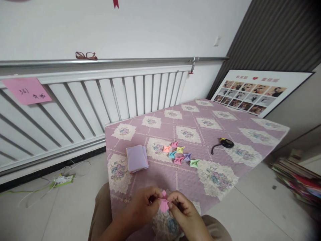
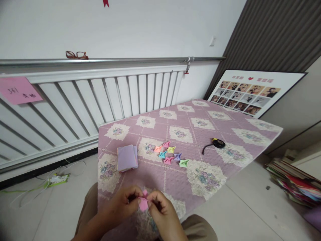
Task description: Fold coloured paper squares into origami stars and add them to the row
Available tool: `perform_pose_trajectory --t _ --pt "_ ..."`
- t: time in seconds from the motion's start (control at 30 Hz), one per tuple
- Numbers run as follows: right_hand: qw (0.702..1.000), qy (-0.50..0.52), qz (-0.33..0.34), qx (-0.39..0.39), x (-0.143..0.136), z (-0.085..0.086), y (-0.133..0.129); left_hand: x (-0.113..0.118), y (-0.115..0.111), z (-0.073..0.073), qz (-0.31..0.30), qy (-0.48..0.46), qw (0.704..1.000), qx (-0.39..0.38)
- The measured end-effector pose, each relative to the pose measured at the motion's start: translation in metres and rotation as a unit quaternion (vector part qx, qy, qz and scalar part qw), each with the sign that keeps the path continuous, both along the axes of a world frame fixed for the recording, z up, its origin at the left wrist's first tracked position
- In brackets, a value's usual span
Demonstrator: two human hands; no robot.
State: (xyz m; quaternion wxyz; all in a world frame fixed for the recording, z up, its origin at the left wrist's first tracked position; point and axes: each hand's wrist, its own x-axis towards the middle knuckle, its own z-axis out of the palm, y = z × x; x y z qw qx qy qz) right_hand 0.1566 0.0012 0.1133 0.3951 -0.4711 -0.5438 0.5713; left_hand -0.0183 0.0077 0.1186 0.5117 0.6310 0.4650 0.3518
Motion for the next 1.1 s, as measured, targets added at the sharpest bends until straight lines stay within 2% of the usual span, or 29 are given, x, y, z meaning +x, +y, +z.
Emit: perform_pose_trajectory --t 0.2,0.37,0.5,0.67,0.87,1.0,1.1 --pt "0.999 0.022 -0.022 -0.024 -0.004 -0.011 0.000 0.007 -0.002 -0.010 0.042 -0.005 0.999 -0.010" --pt "0.999 0.028 -0.024 -0.008 -0.006 -0.016 -0.002 0.011 -0.003 -0.017 0.063 -0.025 0.997 -0.025" --pt "0.998 0.046 -0.032 0.000 -0.006 -0.019 -0.003 0.014 -0.003 -0.016 0.080 -0.026 0.996 -0.039" --pt "0.999 0.053 0.000 -0.010 -0.004 -0.023 -0.003 0.016 -0.005 -0.013 0.094 -0.081 0.991 -0.056" --pt "0.994 0.088 -0.049 -0.030 -0.005 -0.031 -0.002 0.009 -0.005 -0.013 0.090 -0.129 0.986 -0.062" --pt "0.997 0.068 -0.034 -0.003 -0.004 -0.029 -0.002 0.007 -0.004 -0.018 0.096 -0.136 0.981 -0.101" --pt "0.998 0.018 -0.024 0.055 -0.003 -0.021 -0.002 0.006 -0.004 -0.017 0.094 -0.138 0.978 -0.124"
